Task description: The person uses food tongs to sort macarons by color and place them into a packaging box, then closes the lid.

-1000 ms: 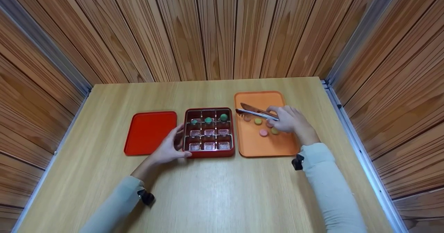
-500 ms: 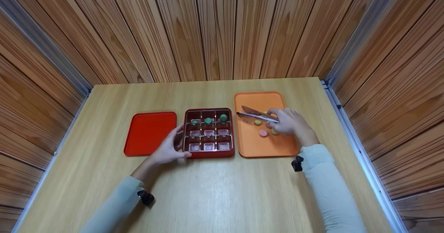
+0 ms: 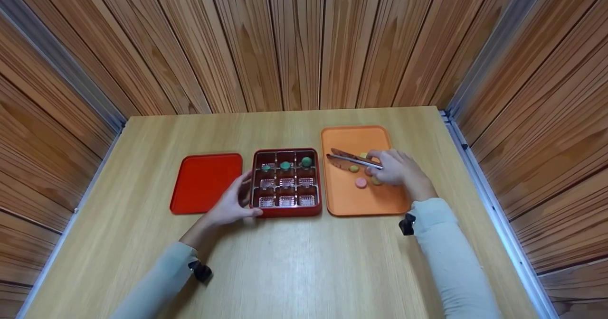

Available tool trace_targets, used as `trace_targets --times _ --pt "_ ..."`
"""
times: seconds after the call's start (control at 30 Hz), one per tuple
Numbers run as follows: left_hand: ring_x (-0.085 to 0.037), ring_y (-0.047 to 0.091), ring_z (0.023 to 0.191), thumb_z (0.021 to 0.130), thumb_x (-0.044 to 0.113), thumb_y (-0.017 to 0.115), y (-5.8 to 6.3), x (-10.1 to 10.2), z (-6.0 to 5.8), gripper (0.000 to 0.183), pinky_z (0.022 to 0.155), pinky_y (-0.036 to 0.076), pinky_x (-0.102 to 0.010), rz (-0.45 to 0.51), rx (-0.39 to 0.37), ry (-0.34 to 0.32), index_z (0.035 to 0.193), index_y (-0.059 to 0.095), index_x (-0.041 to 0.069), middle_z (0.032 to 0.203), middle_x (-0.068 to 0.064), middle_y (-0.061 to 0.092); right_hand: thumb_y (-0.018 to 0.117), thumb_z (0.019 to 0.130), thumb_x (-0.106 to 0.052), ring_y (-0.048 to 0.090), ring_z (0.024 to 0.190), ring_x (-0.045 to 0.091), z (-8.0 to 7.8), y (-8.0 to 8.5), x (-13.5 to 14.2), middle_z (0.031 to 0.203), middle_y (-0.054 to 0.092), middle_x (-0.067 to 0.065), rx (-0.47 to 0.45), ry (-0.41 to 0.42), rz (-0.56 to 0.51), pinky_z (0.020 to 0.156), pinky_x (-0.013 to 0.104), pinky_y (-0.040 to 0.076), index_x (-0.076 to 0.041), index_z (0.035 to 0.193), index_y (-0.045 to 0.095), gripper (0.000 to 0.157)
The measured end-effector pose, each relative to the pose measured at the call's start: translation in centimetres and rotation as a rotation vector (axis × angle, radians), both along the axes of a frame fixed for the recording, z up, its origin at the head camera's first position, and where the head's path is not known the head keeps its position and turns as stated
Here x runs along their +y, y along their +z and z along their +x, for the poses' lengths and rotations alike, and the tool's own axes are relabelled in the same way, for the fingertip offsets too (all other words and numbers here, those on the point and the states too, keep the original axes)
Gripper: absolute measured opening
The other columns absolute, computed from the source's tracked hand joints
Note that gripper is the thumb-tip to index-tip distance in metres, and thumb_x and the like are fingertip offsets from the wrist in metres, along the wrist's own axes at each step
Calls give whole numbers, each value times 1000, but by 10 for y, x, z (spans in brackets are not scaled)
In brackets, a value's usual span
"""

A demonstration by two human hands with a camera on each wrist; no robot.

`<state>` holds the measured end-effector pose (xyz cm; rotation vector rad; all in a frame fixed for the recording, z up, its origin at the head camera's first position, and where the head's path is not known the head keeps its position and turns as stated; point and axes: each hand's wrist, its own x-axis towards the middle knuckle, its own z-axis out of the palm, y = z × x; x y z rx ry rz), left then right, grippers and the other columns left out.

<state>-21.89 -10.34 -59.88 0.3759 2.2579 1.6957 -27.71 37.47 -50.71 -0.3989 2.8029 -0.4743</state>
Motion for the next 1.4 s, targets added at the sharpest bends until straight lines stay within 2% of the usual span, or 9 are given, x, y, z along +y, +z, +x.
trace_targets --times 0.3,0.43,0.7,1.0,1.2,1.4 --pt "-38 29 175 85 21 101 -2 0 2 127 141 34 -50 1 -17 15 181 18 15 184 -17 30 66 112 -32 56 56 21 -1 18 1 77 58 5 -77 -45 -52 50 29 45 -10 152 62 45" --pt "-38 29 175 85 21 101 -1 0 1 126 141 36 -50 4 -16 17 181 19 16 184 -17 31 66 113 -35 57 56 21 -2 25 1 78 59 4 -88 -55 -58 51 28 47 -12 154 61 47" --pt "-42 30 174 84 11 99 -2 -1 2 125 140 36 -52 46 -3 0 179 18 7 182 -23 31 67 113 -35 57 53 19 -2 38 -6 73 59 3 -10 2 -61 48 28 44 -10 152 63 47" --pt "-41 28 175 84 17 101 -1 -2 1 127 142 33 -51 0 11 1 180 18 10 183 -21 30 68 112 -32 47 55 18 1 51 -30 73 58 1 64 84 -29 50 26 32 -12 147 66 40" --pt "-43 29 174 84 15 100 -1 -2 0 125 144 30 -53 9 18 4 179 20 7 181 -24 32 69 111 -34 48 51 15 3 56 -48 70 60 0 93 125 -16 48 25 32 -13 145 68 40" --pt "-42 29 175 84 20 101 1 -1 1 125 145 27 -55 -30 23 8 180 20 9 182 -22 33 69 111 -35 47 50 15 3 57 -62 66 59 -2 83 159 6 49 24 31 -12 147 67 42"
